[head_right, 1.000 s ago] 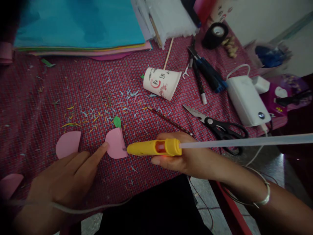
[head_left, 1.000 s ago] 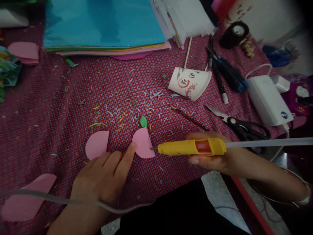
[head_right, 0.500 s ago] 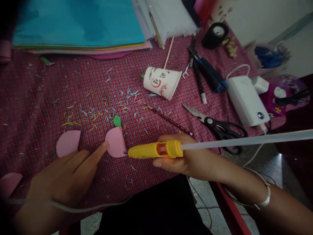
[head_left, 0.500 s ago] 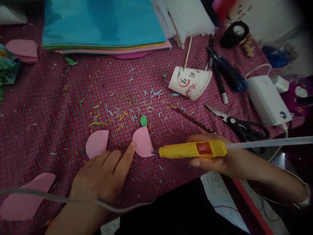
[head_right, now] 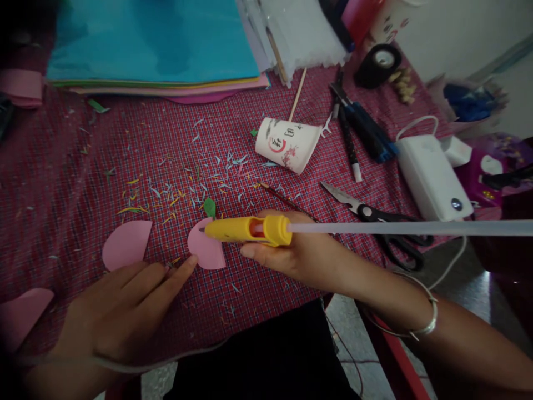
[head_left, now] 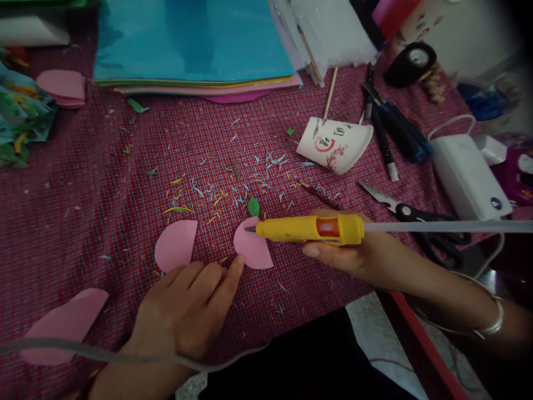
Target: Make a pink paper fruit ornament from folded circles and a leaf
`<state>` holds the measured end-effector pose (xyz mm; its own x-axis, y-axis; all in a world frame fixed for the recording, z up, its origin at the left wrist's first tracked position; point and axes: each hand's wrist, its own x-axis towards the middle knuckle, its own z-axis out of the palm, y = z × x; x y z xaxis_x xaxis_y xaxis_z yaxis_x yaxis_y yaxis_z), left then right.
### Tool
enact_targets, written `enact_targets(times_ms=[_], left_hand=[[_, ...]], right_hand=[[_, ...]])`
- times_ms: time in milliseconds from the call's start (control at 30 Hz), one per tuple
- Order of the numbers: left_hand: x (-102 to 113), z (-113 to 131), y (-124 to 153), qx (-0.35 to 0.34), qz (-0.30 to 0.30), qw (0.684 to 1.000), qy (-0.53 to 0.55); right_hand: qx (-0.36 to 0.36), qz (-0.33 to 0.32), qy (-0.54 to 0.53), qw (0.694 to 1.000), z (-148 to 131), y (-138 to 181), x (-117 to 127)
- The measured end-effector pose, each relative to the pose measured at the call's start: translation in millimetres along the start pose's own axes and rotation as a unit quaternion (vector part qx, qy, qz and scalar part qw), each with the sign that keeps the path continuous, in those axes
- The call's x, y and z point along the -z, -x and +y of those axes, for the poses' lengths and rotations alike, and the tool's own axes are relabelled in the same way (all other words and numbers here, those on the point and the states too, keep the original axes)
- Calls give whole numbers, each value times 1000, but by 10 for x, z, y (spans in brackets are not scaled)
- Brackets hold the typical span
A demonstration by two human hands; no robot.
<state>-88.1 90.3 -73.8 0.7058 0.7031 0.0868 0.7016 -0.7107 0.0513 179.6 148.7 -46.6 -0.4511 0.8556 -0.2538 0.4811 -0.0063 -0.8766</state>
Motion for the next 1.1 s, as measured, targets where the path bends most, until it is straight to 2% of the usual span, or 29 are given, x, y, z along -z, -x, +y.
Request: enact_targets(times_ms=[100,333,533,633,833,1100], left_hand=[[4,0,-9,1,11,1000,10],[57,-4,-12,-4,-18,1000,-1],[51,-11,-16,-17,-5,1000,-2],[44,-4,-24,-9,-5,1000,-11],[30,14,-42,5,6,1000,-14],[43,-8,-106,0,-4,1000,23]], right_hand=[[9,-27,-19,999,-11,-11,18],[5,-104,-17,994,-29,14,110],[11,-34,7,999,-24,-34,29],[11,-23,-11,1000,-18,-62,-20],[-21,25,-15,999,21,5,13],[5,-96,73,993,87,190,173]])
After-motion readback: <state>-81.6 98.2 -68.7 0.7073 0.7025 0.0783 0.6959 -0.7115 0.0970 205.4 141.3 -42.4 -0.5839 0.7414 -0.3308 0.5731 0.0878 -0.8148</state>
